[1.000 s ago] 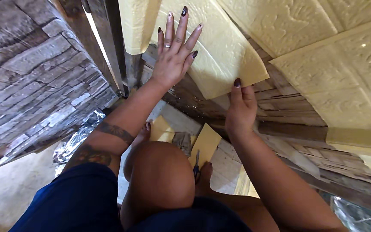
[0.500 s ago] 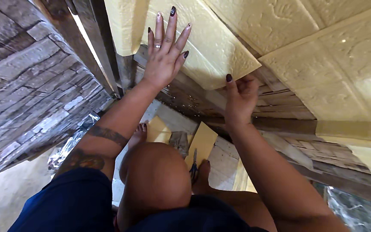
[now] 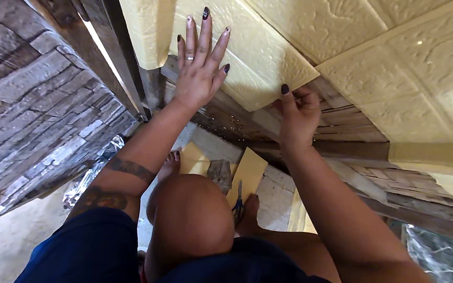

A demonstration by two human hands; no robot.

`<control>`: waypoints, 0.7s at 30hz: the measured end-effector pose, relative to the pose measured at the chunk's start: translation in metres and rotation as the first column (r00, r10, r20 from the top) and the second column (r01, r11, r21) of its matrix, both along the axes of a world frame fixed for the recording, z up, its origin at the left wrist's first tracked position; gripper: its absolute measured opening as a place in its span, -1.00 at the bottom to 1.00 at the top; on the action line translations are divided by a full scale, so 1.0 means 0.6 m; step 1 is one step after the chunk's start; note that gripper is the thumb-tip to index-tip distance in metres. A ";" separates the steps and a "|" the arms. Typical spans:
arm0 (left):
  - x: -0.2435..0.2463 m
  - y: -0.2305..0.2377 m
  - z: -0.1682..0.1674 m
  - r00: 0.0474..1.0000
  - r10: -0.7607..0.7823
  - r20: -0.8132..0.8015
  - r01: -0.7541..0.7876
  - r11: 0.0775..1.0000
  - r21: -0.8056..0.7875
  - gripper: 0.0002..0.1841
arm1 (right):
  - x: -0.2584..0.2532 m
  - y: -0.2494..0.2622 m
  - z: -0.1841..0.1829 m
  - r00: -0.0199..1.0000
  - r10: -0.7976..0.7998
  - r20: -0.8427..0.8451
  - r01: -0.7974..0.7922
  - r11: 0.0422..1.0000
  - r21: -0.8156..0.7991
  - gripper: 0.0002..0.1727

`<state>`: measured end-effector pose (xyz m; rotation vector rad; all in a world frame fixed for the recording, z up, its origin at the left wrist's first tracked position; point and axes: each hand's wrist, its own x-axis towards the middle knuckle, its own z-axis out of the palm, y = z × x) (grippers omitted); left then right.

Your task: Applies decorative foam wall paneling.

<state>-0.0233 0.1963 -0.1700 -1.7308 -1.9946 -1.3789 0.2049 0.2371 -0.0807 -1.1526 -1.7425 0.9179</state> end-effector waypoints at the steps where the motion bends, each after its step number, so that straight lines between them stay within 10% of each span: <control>1: 0.001 -0.001 0.001 1.000 -0.002 -0.005 0.002 1.000 0.001 -0.35 | 0.001 0.001 0.002 1.000 0.004 0.014 -0.004 1.000 0.004 -0.80; 21: 0.015 0.022 0.040 0.996 0.010 -0.092 -0.004 0.998 0.060 -0.32 | 0.014 0.019 0.009 0.984 -0.007 0.179 -0.015 0.993 0.121 -0.76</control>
